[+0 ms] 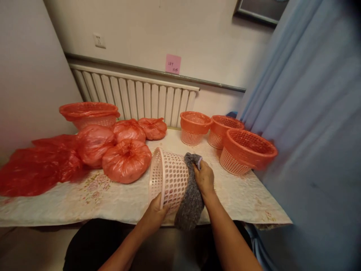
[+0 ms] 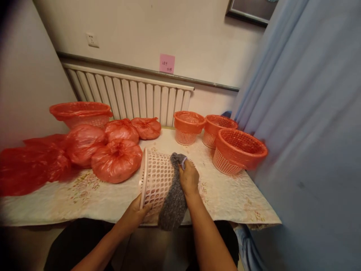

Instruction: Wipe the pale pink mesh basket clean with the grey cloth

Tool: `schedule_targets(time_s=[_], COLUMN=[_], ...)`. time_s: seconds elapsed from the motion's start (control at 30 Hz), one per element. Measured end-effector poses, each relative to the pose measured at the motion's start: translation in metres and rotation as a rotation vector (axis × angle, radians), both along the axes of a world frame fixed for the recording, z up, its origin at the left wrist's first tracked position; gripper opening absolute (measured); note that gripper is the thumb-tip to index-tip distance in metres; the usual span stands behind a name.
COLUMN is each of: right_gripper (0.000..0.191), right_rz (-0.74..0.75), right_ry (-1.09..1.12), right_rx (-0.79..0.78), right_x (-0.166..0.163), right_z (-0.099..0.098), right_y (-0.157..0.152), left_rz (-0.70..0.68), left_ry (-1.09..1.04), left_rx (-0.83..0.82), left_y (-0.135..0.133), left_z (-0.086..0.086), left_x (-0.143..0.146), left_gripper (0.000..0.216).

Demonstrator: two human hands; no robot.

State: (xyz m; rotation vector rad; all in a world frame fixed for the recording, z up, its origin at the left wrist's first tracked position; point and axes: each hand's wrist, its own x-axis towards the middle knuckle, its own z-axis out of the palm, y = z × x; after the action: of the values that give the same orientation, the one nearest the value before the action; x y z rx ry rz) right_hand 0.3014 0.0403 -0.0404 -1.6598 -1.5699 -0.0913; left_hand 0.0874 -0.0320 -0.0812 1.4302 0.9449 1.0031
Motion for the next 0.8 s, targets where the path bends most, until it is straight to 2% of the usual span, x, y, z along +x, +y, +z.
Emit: schedule_targets(time_s=[0.1, 0.2, 0.3, 0.4, 0.47, 0.57, 0.8], right_gripper=[0.025, 0.033, 0.038, 0.037, 0.035, 0.028, 0.014], right_rz=[-0.184, -0.304, -0.374, -0.416, -0.366, -0.187, 0.146], right_ry=[0.039, 0.079, 0.149, 0.269, 0.343, 0.364, 0.239], right_rx=[-0.047, -0.025, 0.006, 0.050, 0.096, 0.150, 0.221], right_x=[0.043, 0.071, 0.073, 0.048, 0.022, -0.019, -0.081], right_z=[-0.014, -0.034, -0.056, -0.074, -0.081, -0.078, -0.033], right_y=[0.005, -0.006, -0.026, -0.047, -0.058, -0.070, -0.082], left_rz=[-0.002, -0.004, -0.010, -0.004, -0.003, -0.013, -0.063], left_ry=[0.025, 0.042, 0.056, 0.064, 0.065, 0.059, 0.013], left_rx=[0.017, 0.038, 0.032, 0.035, 0.029, 0.019, 0.010], left_y=[0.001, 0.003, 0.005, 0.007, 0.007, 0.007, 0.001], left_z=[-0.002, -0.005, -0.006, -0.005, -0.004, -0.004, -0.006], left_x=[0.000, -0.002, -0.004, -0.004, -0.003, -0.002, -0.002], left_gripper=[0.044, 0.045, 0.047, 0.046, 0.046, 0.046, 0.042])
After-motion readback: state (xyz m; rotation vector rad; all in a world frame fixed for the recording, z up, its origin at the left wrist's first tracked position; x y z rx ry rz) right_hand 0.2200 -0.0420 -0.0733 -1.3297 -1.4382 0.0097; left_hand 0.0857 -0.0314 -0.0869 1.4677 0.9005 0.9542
